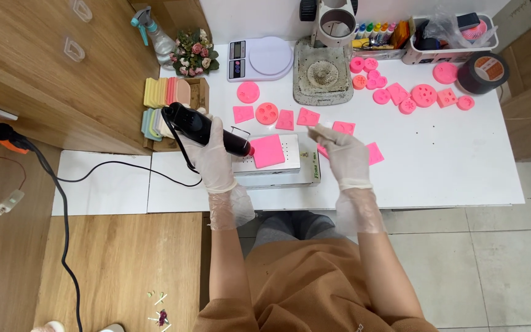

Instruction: Cleaning wax residues from silicone molds using a heat gun and fingers.

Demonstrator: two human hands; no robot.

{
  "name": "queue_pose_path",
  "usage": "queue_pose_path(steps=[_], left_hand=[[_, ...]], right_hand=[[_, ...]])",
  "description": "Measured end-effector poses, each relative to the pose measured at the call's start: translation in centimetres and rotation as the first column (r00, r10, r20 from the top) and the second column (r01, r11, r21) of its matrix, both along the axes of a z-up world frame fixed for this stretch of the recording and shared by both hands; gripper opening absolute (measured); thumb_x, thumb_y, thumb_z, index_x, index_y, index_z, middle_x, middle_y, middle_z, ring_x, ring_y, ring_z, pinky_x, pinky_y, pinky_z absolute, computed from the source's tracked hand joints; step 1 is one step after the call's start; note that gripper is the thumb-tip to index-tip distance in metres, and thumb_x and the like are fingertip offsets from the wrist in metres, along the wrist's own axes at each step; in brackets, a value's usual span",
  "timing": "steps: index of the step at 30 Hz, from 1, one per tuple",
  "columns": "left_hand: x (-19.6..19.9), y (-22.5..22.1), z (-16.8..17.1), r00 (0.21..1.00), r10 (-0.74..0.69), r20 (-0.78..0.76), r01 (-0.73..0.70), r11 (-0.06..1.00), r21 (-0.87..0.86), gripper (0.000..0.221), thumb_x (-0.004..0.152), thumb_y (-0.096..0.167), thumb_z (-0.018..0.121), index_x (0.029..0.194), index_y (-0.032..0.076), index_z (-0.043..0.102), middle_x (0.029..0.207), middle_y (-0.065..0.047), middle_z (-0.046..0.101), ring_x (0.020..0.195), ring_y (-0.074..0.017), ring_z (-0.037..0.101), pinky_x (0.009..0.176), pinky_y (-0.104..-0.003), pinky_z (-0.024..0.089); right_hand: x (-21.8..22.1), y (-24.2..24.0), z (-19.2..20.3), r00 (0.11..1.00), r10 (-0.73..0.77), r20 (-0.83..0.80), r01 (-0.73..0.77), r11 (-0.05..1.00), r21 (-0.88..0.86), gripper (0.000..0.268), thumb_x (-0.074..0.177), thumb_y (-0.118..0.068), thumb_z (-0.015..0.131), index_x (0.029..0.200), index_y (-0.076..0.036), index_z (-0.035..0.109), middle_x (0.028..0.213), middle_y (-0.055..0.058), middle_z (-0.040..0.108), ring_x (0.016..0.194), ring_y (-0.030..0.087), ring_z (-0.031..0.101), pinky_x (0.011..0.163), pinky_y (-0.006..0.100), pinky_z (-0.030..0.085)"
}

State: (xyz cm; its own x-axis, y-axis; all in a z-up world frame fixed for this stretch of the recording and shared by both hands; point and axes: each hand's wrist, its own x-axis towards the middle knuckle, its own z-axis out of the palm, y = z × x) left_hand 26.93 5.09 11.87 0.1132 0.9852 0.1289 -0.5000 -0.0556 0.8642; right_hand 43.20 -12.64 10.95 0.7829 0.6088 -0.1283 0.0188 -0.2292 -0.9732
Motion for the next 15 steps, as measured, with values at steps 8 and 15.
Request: queue_pose_path(steps=[8,15], left_hand=[[-0.1,-1.4,0.3,0.998,-0.053,-0.033,0.053,0.999,-0.002,0.063,0.096,-0.012,0.066,0.151,0.004,0.039,0.129,-0.007,0.059,0.112,-0.0149,0.060,0.103,-0.030,0.051],[-0.4,-0.9,1.3,1.000,0.003,0.010,-0.003,1.000,-0.007,0.058,0.096,-0.014,0.065,0.146,0.002,0.041,0.125,-0.008,0.059,0.111,-0.0170,0.059,0.103,-0.033,0.052]], right_hand=[[-1.3,3.4,-1.8,0.983,0.048,0.180,0.012,0.948,-0.319,0.034,0.098,-0.012,0.064,0.129,-0.023,0.073,0.088,0.012,0.074,0.071,0.011,0.062,0.071,0.027,0.052],[-1.0,2.6,-2.1,0.952,0.063,0.301,0.024,0.961,-0.275,0.042,0.095,-0.006,0.058,0.129,-0.023,0.074,0.092,0.013,0.077,0.074,0.009,0.069,0.076,0.025,0.054]])
